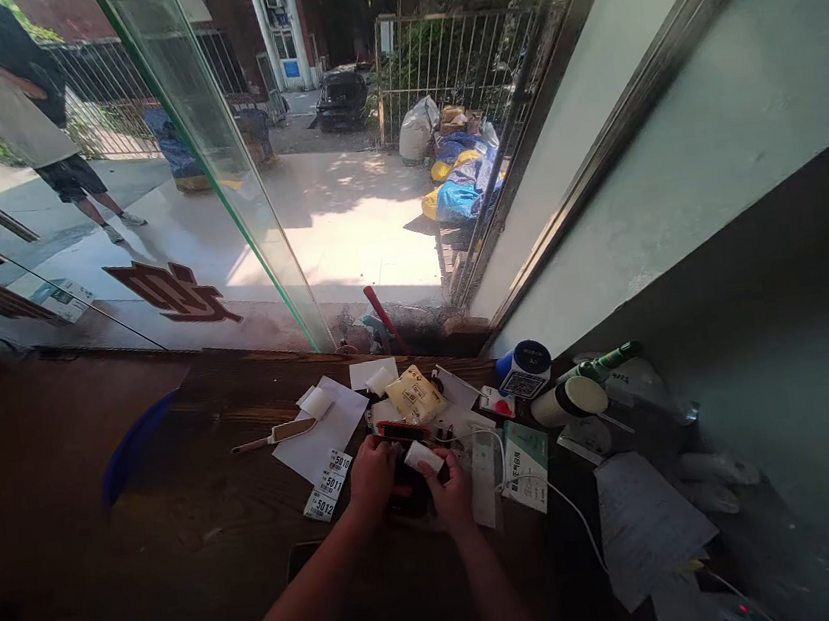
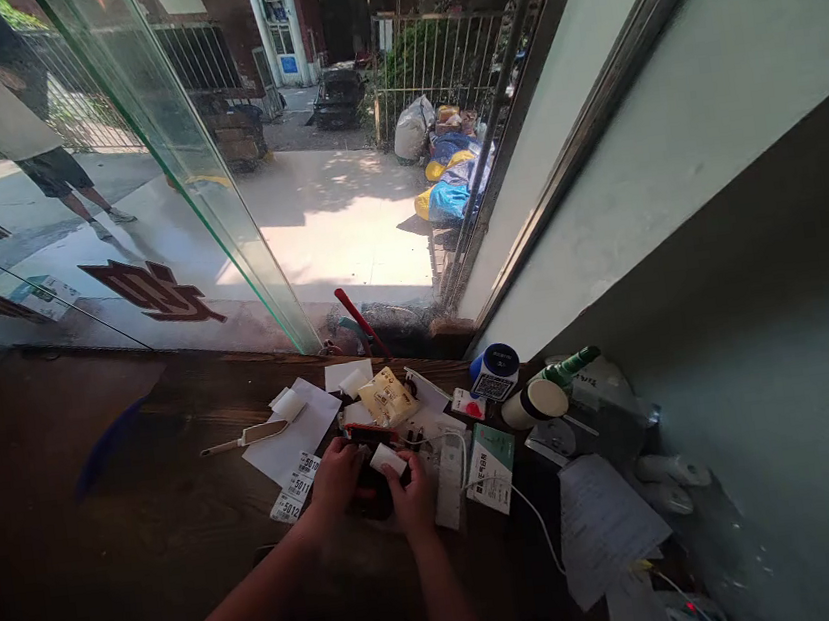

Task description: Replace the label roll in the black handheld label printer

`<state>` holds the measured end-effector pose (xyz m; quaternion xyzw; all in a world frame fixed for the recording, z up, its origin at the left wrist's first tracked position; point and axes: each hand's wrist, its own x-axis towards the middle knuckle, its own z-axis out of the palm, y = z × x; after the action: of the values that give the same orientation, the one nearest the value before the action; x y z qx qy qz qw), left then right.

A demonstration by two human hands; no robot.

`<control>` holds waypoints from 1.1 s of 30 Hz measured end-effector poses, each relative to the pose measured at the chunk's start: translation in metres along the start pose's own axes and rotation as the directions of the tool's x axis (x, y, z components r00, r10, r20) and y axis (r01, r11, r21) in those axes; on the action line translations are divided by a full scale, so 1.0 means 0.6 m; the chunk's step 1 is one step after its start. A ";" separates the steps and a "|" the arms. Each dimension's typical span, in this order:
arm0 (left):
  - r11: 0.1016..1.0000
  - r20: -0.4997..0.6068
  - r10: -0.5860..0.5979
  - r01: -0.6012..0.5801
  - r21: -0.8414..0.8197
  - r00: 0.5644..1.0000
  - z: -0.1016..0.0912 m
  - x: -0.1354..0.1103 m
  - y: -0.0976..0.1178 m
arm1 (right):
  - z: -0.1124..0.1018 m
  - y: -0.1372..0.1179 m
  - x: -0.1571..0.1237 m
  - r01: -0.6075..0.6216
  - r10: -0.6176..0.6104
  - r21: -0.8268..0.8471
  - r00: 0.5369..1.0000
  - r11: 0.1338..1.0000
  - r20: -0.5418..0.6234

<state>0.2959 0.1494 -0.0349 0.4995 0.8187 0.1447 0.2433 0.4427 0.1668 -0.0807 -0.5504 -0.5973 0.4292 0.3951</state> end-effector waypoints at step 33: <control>0.992 0.000 -0.025 0.024 -0.120 1.000 -0.017 -0.015 -0.012 | -0.009 -0.032 -0.001 0.070 -0.062 -0.064 0.992 0.996 0.114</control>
<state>0.2882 0.1382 -0.0278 0.4738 0.8147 0.1911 0.2742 0.4415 0.1662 -0.0609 -0.5185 -0.6505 0.4256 0.3562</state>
